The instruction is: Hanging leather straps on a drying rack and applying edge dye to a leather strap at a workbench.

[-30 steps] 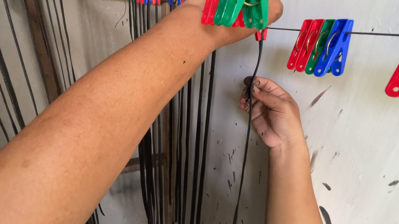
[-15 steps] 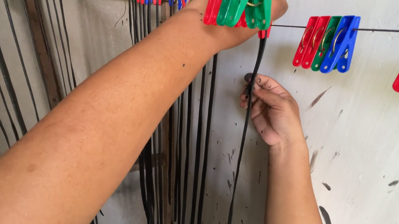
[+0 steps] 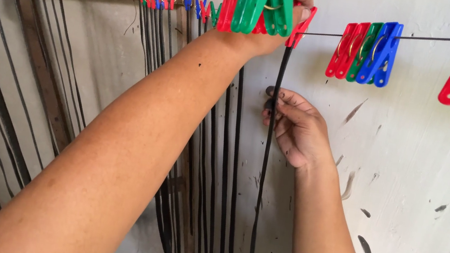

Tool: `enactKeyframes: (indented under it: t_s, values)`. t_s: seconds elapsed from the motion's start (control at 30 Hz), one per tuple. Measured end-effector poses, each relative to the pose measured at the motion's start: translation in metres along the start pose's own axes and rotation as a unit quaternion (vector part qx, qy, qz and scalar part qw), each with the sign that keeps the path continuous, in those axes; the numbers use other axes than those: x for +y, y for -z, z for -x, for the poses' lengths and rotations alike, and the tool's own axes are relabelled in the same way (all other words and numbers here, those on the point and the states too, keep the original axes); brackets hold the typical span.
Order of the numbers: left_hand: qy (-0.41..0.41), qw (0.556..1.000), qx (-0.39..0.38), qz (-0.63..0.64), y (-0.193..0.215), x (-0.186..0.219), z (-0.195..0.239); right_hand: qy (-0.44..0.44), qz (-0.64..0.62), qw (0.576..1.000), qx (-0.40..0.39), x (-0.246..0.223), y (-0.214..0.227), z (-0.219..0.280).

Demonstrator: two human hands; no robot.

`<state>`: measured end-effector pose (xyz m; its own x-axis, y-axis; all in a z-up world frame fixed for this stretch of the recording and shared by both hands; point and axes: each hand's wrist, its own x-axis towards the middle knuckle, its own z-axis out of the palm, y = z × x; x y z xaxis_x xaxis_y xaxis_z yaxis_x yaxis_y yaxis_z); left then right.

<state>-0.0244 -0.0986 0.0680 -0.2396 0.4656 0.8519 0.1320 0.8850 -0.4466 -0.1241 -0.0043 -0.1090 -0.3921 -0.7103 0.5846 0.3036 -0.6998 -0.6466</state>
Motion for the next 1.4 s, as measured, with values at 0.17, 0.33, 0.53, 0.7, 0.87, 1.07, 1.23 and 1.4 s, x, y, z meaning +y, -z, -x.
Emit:
enactKeyframes:
  t_s: [0.17, 0.33, 0.53, 0.7, 0.87, 1.07, 1.23, 1.4]
  values:
    - [-0.013, 0.997, -0.023, 0.079, 0.001, -0.007, 0.005, 0.008, 0.021, 1.000, -0.001, 0.011, 0.003, 0.013]
    - [0.034, 0.998, -0.038, 0.038, 0.005, -0.005, 0.009, -0.002, 0.016, 1.000, -0.015, 0.038, 0.026, 0.023]
    - [0.084, 0.995, -0.053, 0.026, 0.002, -0.007, 0.013, -0.032, 0.078, 0.996, 0.009, 0.068, 0.051, 0.035]
    - [0.128, 0.990, -0.066, 0.012, 0.001, -0.012, 0.019, -0.049, 0.078, 0.996, 0.017, 0.084, 0.060, 0.044]
    - [0.172, 0.982, -0.079, -0.002, -0.002, -0.023, 0.035, -0.056, 0.103, 0.993, 0.024, 0.101, 0.071, 0.053]
    - [0.227, 0.969, -0.092, -0.020, -0.012, -0.068, 0.116, -0.074, 0.113, 0.990, 0.045, 0.121, 0.083, 0.063]
    - [0.270, 0.957, -0.102, -0.036, 0.004, -0.023, 0.043, -0.079, 0.127, 0.986, 0.068, 0.123, 0.077, 0.078]
    - [0.310, 0.943, -0.113, -0.050, 0.010, -0.007, 0.037, -0.101, 0.140, 0.980, 0.094, 0.134, 0.086, 0.085]
